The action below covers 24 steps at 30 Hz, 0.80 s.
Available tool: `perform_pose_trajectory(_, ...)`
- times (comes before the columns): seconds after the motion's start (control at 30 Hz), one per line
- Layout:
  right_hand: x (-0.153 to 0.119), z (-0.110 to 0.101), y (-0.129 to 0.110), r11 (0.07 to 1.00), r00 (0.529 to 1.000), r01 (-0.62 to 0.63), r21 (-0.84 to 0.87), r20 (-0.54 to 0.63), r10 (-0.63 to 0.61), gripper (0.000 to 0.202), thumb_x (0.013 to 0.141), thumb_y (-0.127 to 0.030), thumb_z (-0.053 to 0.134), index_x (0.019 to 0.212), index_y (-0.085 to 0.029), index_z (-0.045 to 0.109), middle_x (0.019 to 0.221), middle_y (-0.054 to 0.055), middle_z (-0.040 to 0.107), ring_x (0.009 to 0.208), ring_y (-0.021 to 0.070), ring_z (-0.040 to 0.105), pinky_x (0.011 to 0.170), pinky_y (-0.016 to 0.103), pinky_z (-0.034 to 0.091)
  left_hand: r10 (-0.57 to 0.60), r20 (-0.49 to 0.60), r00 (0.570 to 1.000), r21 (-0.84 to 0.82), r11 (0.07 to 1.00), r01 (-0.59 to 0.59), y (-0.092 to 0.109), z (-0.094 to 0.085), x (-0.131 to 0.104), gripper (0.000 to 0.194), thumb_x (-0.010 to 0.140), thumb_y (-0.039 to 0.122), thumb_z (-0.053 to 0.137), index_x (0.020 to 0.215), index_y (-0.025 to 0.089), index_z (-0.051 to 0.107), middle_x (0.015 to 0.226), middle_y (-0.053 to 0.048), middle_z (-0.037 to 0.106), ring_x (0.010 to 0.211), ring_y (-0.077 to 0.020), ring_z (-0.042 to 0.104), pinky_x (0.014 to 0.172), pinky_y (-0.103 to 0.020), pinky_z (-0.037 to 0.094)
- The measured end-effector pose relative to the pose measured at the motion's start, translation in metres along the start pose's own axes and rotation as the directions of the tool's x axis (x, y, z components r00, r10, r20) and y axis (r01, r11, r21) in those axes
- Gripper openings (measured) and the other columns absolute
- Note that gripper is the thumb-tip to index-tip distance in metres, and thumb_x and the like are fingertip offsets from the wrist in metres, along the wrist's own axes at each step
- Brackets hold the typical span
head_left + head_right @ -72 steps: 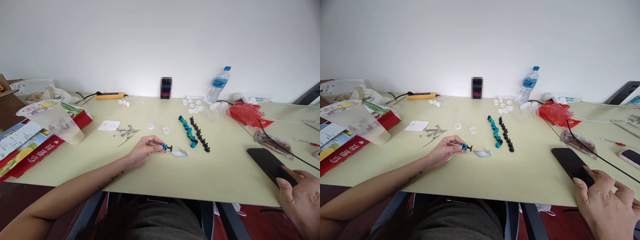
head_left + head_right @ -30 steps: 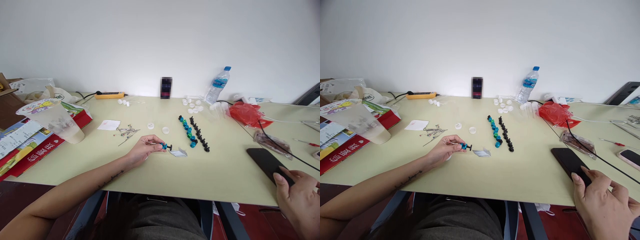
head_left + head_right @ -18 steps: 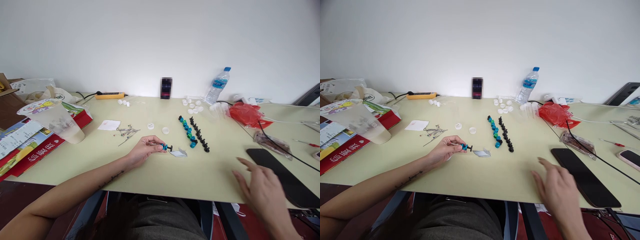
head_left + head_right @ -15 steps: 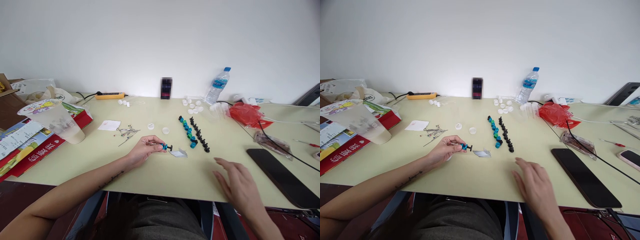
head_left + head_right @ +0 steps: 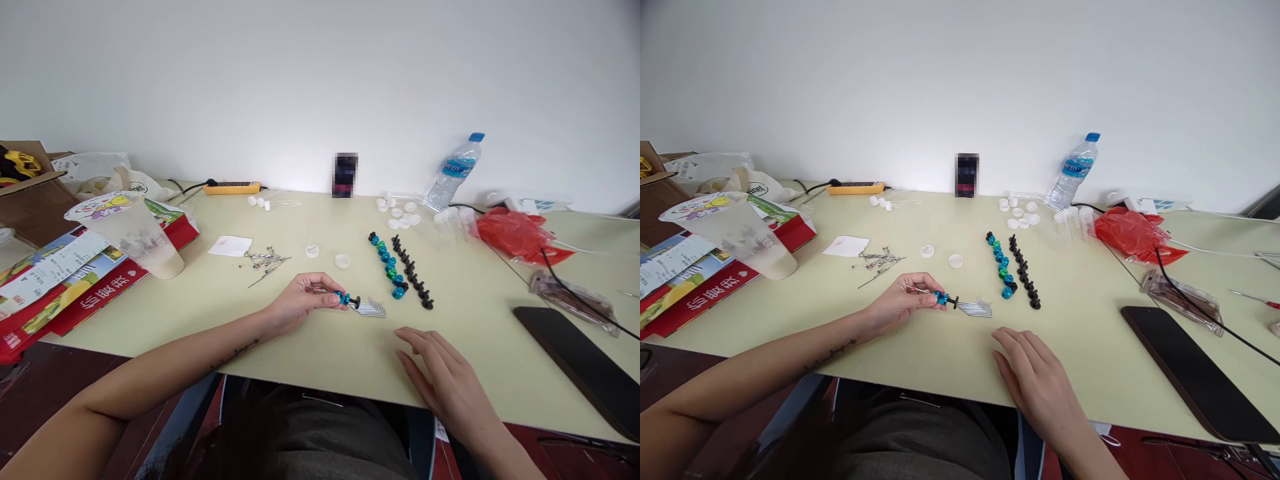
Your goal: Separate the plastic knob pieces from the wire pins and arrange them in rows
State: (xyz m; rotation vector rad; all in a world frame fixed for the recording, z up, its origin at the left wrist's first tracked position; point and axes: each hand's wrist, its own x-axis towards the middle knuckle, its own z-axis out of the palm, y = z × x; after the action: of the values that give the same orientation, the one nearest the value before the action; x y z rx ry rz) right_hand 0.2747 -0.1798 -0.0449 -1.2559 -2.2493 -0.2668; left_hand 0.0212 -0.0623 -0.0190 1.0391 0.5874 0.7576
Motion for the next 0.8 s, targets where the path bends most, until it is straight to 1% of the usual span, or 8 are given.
perform_pose_trajectory(0.1,0.022,0.0,-0.007,0.999,1.0,-0.013,0.038,0.014,0.012,0.037,0.091,-0.018,0.05,0.127,-0.014,0.041,0.102,0.013,0.062,0.093,0.0209,0.06,0.078,0.033,0.049,-0.023,-0.002,1.0,-0.006,1.0,0.023,-0.001,0.001,0.0,0.024,0.066,0.021,0.079,0.084,0.013,0.067,0.083,-0.005,0.07,0.079,-0.0172,0.069,0.08,-0.028,0.049)
perform_pose_trajectory(0.2,0.057,-0.004,-0.01,0.997,0.998,0.022,0.068,0.059,-0.026,0.037,0.092,-0.023,0.049,0.128,-0.015,0.04,0.105,0.013,0.062,0.099,0.0224,0.06,0.079,0.034,0.051,-0.001,-0.011,1.0,-0.008,1.0,0.001,-0.001,0.001,0.001,0.025,0.065,0.021,0.079,0.085,0.013,0.067,0.084,-0.005,0.07,0.079,-0.0174,0.069,0.082,-0.029,0.048)
perform_pose_trajectory(0.3,0.094,-0.003,-0.008,0.991,0.988,0.11,0.081,0.095,-0.118,0.035,0.093,-0.026,0.048,0.125,-0.017,0.04,0.11,0.012,0.061,0.104,0.024,0.058,0.081,0.037,0.052,0.046,-0.039,0.998,-0.02,0.999,-0.047,0.002,-0.002,0.002,0.026,0.065,0.022,0.08,0.085,0.012,0.067,0.083,-0.004,0.07,0.08,-0.0172,0.069,0.086,-0.031,0.047)
perform_pose_trajectory(0.4,0.115,0.009,-0.002,0.964,0.968,0.238,0.118,0.05,-0.246,0.032,0.093,-0.027,0.048,0.123,-0.018,0.041,0.106,0.011,0.063,0.098,0.023,0.06,0.079,0.038,0.052,0.095,-0.089,0.992,-0.043,0.994,-0.099,0.007,-0.004,0.003,0.026,0.065,0.023,0.079,0.085,0.012,0.067,0.085,-0.005,0.07,0.08,-0.0171,0.068,0.089,-0.033,0.047)
perform_pose_trajectory(0.47,0.117,0.024,0.002,0.949,0.96,0.281,0.143,-0.038,-0.279,0.034,0.092,-0.024,0.049,0.125,-0.019,0.04,0.107,0.011,0.063,0.098,0.022,0.06,0.082,0.038,0.052,0.113,-0.109,0.988,-0.056,0.991,-0.12,0.008,-0.004,0.004,0.025,0.066,0.023,0.079,0.085,0.012,0.067,0.085,-0.005,0.07,0.08,-0.0166,0.068,0.09,-0.033,0.047)
perform_pose_trajectory(0.57,0.108,0.045,0.009,0.942,0.96,0.27,0.197,-0.132,-0.248,0.04,0.091,-0.018,0.051,0.128,-0.02,0.037,0.113,0.012,0.06,0.104,0.0218,0.058,0.085,0.039,0.052,0.119,-0.097,0.988,-0.061,0.99,-0.126,0.007,-0.005,0.005,0.023,0.067,0.022,0.078,0.084,0.012,0.067,0.084,-0.004,0.07,0.079,-0.0151,0.068,0.087,-0.031,0.048)
perform_pose_trajectory(0.63,0.102,0.054,0.013,0.938,0.969,0.237,0.254,-0.137,-0.208,0.04,0.091,-0.016,0.051,0.128,-0.02,0.037,0.113,0.013,0.06,0.104,0.0211,0.058,0.083,0.037,0.053,0.109,-0.082,0.991,-0.055,0.992,-0.113,0.005,-0.006,0.007,0.022,0.068,0.021,0.078,0.085,0.012,0.067,0.084,-0.004,0.07,0.079,-0.0145,0.067,0.086,-0.03,0.048)
perform_pose_trajectory(0.8,0.098,0.059,0.017,0.923,0.985,0.149,0.356,-0.139,-0.105,0.028,0.093,-0.017,0.046,0.121,-0.022,0.042,0.1,0.008,0.063,0.084,0.0166,0.063,0.072,0.032,0.054,0.118,-0.082,0.99,-0.024,0.992,-0.121,0.003,-0.008,0.008,0.021,0.069,0.021,0.077,0.085,0.012,0.067,0.083,-0.005,0.07,0.078,-0.0148,0.068,0.084,-0.029,0.048)
